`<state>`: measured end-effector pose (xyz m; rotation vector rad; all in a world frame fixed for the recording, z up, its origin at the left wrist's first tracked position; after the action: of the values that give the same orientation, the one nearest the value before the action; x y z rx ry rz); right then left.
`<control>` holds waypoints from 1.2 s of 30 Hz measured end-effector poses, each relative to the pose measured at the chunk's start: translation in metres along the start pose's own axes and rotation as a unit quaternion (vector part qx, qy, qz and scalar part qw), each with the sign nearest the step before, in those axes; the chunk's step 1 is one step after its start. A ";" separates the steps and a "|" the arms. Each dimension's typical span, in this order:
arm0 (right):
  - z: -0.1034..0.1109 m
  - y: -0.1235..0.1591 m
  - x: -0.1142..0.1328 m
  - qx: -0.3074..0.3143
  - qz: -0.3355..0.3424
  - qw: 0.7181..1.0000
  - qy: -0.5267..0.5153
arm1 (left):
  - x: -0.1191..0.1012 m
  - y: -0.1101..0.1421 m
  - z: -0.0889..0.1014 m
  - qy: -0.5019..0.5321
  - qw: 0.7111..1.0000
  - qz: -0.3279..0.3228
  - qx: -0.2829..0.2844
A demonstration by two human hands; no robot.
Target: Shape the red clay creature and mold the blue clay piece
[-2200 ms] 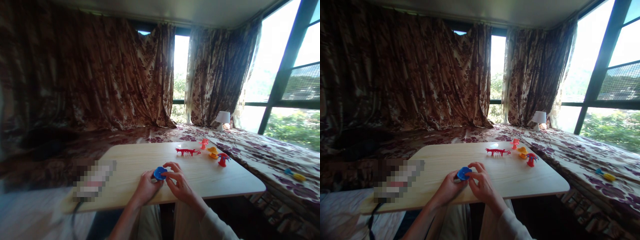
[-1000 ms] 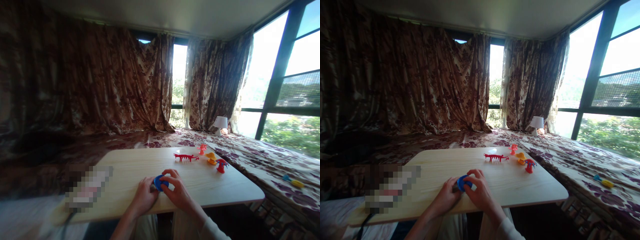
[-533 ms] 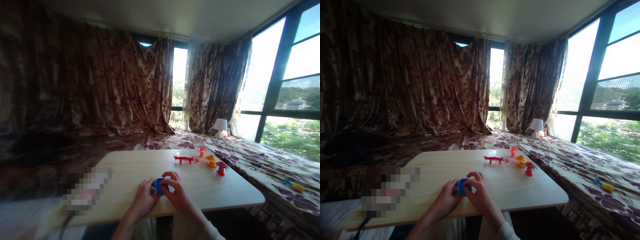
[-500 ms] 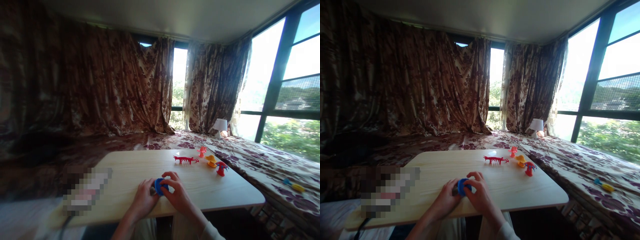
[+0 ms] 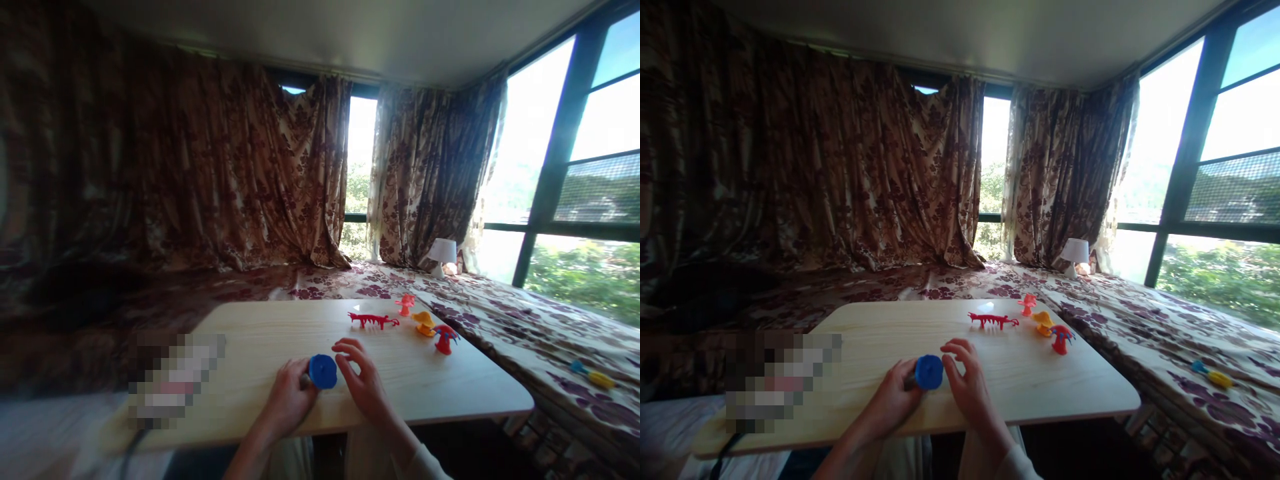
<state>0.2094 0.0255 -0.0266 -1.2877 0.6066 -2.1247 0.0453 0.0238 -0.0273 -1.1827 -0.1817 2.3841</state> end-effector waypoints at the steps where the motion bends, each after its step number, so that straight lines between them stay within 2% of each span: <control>1: 0.000 0.000 -0.002 -0.002 -0.011 1.000 -0.005 | 0.000 0.000 0.000 -0.001 1.000 -0.005 0.002; 10: -0.003 -0.002 -0.001 0.041 -0.056 0.997 -0.017 | -0.001 -0.001 -0.001 -0.038 0.999 -0.022 0.023; 15: -0.009 -0.005 -0.011 0.056 -0.067 0.995 -0.039 | -0.003 -0.001 -0.001 -0.074 0.996 -0.009 0.041; 24: -0.010 -0.003 -0.016 0.066 -0.072 0.993 -0.063 | -0.004 -0.001 -0.001 -0.108 0.993 -0.021 0.043; 36: -0.006 -0.004 -0.008 0.067 -0.074 0.993 -0.062 | -0.006 0.000 0.000 -0.126 0.991 -0.023 0.047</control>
<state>0.2059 0.0344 -0.0319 -1.4136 0.3185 -2.1429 0.0488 0.0206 -0.0231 -0.8238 -0.1739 2.4672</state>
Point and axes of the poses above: each hand's wrist, its own y-axis away from the middle knuckle, its own z-axis out of the back of the hand, x = y × z, the point moved 2 cm from there along -y, towards the middle knuckle, and after that the axes turned 11 degrees about x, right-handed, at the moved point
